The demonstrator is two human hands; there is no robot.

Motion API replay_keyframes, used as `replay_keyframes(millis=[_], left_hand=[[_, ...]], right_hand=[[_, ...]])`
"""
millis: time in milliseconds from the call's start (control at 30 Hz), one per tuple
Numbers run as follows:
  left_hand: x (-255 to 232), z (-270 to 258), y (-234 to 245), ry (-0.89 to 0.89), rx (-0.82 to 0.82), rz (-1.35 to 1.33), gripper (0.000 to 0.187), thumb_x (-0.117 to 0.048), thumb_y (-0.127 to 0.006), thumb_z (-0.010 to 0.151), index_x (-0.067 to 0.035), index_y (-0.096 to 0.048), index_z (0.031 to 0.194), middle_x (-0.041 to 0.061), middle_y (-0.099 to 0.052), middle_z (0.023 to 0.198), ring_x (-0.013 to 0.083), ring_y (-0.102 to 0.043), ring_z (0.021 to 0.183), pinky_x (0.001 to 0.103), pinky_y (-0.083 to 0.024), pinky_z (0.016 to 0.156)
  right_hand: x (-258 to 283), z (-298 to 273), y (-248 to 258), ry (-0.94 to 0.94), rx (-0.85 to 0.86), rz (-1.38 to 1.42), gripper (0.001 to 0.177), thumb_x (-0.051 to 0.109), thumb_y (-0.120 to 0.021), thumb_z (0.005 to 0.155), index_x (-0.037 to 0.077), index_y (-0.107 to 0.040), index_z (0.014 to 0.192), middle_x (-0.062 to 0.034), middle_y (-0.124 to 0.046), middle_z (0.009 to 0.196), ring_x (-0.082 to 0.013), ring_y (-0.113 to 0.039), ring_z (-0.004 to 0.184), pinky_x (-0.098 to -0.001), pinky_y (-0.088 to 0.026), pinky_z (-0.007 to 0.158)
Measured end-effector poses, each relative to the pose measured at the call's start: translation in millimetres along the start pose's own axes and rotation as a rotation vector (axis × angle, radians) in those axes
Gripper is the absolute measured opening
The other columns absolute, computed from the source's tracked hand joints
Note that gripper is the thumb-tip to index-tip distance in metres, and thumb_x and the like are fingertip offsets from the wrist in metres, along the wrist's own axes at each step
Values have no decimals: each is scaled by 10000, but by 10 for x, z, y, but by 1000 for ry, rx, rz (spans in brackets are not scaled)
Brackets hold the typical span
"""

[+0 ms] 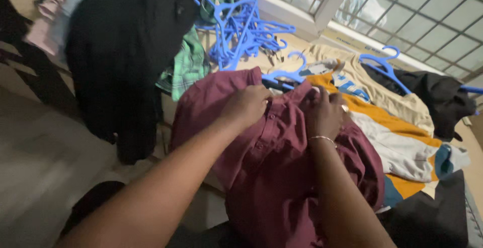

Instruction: The person places several shirts and a pair of pants onto blue plastic hangers. They handle each garment one at a time, aligning the collar or waistband and securing it on the hanger before setting it aside.

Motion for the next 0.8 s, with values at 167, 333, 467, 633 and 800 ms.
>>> replay_keyframes(millis=[167,333,467,633,800], left_hand=[[157,-48,-76,51,-89,54,234,-102,-654,852,-110,-736,1071,121,-696,1090,357,-640,1064,469,-514,900],[185,-27,-118,27,-111,143,291,-130,-676,822,-97,-726,1107,133,-662,1135,363,-625,1075,471,-504,926],[258,-2,-182,100,-121,242,169,-147,-668,866,-153,-774,997,111,-616,1109,331,-572,1105,461,-462,956],[380,10,-239,66,-162,196,200,-119,-639,883,-216,-787,977,85,-620,1113,325,-550,1118,455,-445,973],[484,7,-233,125,-120,102,272,-92,-620,906,-277,-783,1022,37,-717,1121,307,-578,1120,451,-438,1022]], right_hand=[[374,-1,-105,204,36,291,200,247,-667,974,103,-670,1112,-158,-666,1074,-404,-660,970,-500,-541,812],[690,-58,-325,212,167,371,229,342,-696,964,131,-737,1044,-134,-724,1011,-377,-696,903,-481,-557,771],[792,-52,-395,179,175,232,319,387,-758,871,80,-716,948,-161,-716,952,-405,-681,840,-504,-545,732],[795,-68,-355,171,178,255,359,398,-779,832,63,-698,936,-169,-711,934,-394,-684,837,-492,-545,727],[724,-108,-433,124,308,332,365,373,-797,796,70,-698,974,-152,-719,929,-364,-698,858,-470,-544,770]])
Point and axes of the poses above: each hand's wrist, its own z-axis towards the middle knuckle, its own y-axis out of the back of the hand, x = y × z, the point moved 6 cm from there along z, towards the middle knuckle
